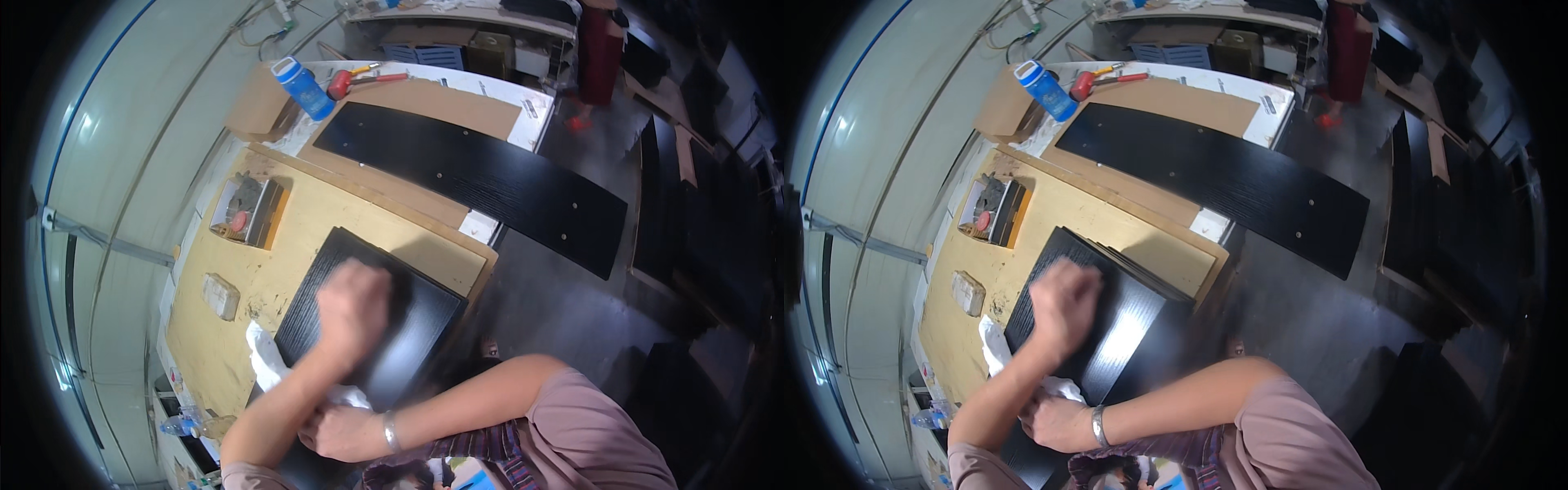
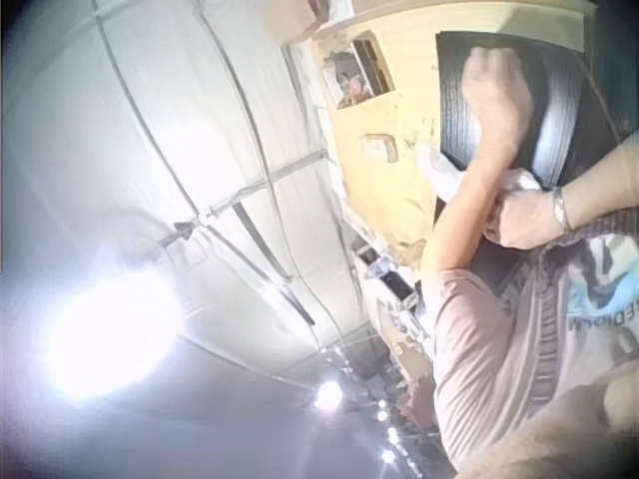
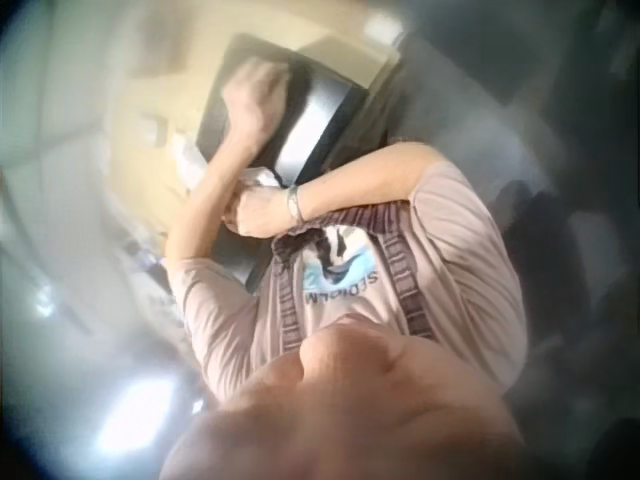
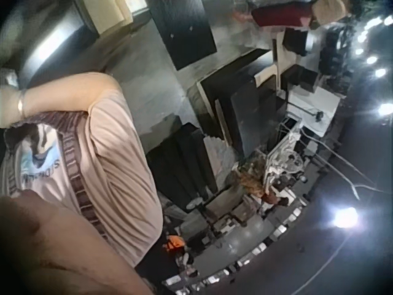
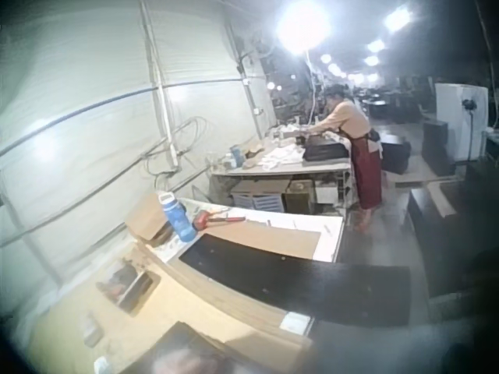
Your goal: The person wipes a black wood panel with a white cloth, repeatedly applying liquid from a bottle and using a small rectangular block to rub the surface. The person flips the panel to clean both sides and continues wiping until the clip ends.
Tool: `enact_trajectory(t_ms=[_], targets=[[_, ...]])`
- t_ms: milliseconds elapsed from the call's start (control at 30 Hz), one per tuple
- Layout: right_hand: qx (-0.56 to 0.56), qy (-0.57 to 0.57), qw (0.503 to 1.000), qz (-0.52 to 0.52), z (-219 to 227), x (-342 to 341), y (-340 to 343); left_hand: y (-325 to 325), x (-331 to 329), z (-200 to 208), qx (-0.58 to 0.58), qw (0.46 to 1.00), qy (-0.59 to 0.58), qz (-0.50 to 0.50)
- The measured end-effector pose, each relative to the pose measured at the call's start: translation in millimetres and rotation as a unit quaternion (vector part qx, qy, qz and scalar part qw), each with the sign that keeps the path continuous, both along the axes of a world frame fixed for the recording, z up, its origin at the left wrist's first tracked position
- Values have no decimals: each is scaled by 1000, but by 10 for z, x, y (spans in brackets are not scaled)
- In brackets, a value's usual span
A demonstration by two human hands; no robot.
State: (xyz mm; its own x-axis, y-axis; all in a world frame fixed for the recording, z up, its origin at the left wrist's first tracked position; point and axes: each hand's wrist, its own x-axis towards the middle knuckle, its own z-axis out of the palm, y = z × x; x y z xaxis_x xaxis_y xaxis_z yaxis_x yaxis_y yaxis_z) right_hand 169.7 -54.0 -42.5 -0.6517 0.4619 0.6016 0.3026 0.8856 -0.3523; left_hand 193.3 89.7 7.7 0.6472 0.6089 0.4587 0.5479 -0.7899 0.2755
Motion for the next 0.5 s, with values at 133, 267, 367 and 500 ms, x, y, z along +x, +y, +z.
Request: enact_trajectory(t_ms=[133, 267, 367, 500], targets=[[-75, 123, 990, -5, -96, -163, -69, -224, 194, 153, -70, 994, 26, -83], [-31, 35, 999, 16, -9, -71, -23, -70, 140, 56, 5, 998, 45, -35], [-269, 253, 929, 31, -106, -280, -123, -535, 317, 209, -86, 983, 47, -157], [-41, -26, 996, 71, 17, -88, 5, -58, 126, 108, -60, 998, 22, -1]])
